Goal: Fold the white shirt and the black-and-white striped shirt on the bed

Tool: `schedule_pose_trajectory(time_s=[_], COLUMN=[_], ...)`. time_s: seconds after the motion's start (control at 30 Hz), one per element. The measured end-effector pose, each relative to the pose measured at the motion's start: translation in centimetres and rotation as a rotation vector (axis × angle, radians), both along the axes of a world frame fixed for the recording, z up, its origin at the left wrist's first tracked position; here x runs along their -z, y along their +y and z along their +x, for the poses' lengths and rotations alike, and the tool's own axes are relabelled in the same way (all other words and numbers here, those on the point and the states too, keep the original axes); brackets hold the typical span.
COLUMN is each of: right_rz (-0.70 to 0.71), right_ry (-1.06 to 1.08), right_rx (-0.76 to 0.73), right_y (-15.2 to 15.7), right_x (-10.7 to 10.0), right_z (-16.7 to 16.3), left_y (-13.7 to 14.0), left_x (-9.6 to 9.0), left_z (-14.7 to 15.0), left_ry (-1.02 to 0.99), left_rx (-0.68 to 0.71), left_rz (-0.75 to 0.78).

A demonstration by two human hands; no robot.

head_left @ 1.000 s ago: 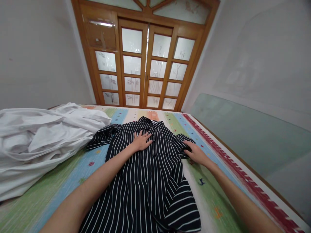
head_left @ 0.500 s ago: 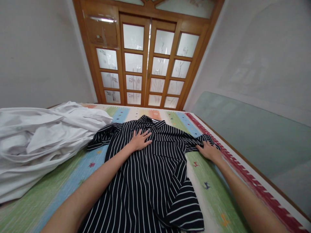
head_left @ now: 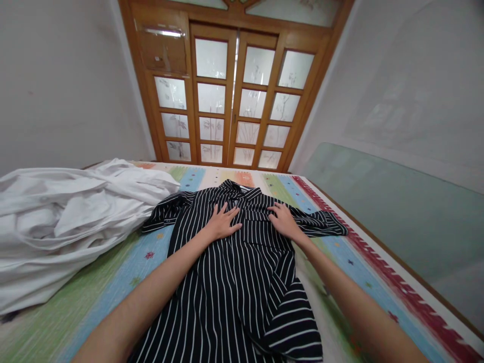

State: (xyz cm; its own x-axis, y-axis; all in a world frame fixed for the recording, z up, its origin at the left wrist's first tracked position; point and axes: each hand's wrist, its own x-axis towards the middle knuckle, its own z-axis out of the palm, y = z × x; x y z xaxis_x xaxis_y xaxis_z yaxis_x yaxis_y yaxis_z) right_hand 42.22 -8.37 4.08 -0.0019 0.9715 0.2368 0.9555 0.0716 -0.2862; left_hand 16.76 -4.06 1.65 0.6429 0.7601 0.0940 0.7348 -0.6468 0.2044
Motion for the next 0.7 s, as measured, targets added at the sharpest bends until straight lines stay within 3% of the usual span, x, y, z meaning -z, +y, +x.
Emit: schedule_pose_trajectory(time_s=[0.1,0.2,0.33,0.4,0.47,0.57,0.7], right_rz=[0.03,-0.016,-0.341,-0.466,-0.504,-0.452,-0.24], right_ry=[0.037,0.07,0.138,0.149,0.165,0.202,0.304], right_rx=[-0.101,-0.137,-0.055,-0.123,-0.205,-0.289,-0.193], right_y=[-3.0,-7.9,-15.7,-19.4,-22.5,-25.1,-25.2], right_x=[0.5,1.0,1.5,1.5,1.5,2.3,3.8], right_z=[-2.3,-0.9,3.8,5.3,5.5,3.5,-0.6], left_y=[-2.5,-6.4,-12.9,-16.0,-18.7,-21.3,-22.3], left_x=[-0.1,-0.7,-2.1,-2.3,-1.8,-0.2,0.7], left_z=[-2.3,-6.9,-14.2,-17.2,-19.2,-20.1,-18.7], left_ry=[0.007,0.015,0.005,0.004,0.0,-0.066,-0.286], left_rx=[0.01,0.073,0.075,0.031,0.07,0.067,-0.009], left_rz=[-0.043,-0.124,-0.307,-0.395,-0.461,-0.391,-0.181])
